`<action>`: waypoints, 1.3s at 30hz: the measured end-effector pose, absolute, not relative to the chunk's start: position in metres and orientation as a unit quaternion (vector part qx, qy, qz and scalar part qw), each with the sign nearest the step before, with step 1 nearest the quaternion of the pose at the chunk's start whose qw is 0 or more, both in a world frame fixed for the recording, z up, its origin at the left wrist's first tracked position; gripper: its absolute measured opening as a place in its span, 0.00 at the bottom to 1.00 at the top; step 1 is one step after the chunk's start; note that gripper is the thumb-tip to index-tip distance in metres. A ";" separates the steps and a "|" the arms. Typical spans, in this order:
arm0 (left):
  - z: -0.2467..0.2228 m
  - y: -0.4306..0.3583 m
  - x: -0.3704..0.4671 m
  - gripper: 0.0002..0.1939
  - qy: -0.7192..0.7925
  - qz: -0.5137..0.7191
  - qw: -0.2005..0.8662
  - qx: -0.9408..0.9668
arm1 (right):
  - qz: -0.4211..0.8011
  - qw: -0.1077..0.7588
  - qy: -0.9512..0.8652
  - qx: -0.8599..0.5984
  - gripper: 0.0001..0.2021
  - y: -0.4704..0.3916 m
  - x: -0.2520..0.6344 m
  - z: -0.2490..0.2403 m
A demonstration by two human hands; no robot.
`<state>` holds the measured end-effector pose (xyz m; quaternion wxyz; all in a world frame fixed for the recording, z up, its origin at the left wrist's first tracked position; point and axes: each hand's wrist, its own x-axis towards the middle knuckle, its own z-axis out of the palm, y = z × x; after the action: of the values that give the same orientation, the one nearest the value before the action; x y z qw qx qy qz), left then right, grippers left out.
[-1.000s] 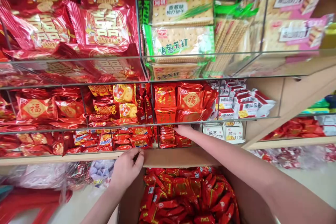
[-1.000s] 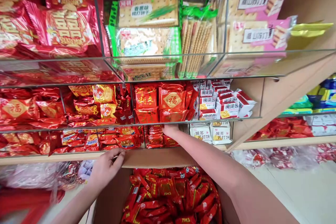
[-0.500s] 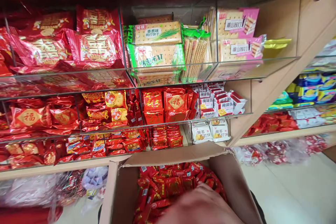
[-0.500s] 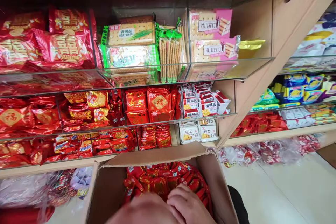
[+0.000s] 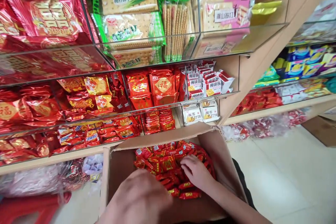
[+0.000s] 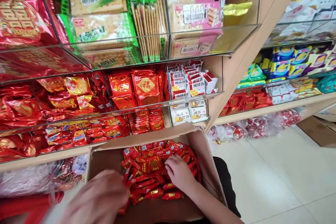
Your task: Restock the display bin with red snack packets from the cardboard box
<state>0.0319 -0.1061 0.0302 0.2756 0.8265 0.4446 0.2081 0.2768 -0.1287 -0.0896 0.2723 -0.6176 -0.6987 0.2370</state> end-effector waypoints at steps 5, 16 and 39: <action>-0.008 -0.080 0.043 0.12 0.423 0.181 0.375 0.805 | 0.174 0.212 -0.692 -0.667 0.18 -0.094 0.260 -0.094; -0.057 -0.073 0.057 0.22 0.518 0.298 0.487 0.637 | 0.369 0.393 -0.546 -0.641 0.03 -0.107 0.252 -0.064; -0.085 -0.096 0.051 0.17 0.519 0.201 0.323 0.765 | 0.546 0.549 -0.206 -0.599 0.12 -0.146 0.240 -0.085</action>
<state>0.0514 -0.0964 -0.0848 0.3233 0.7654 0.5188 0.2011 0.2397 -0.1464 -0.0852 0.5493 -0.5985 -0.2055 0.5457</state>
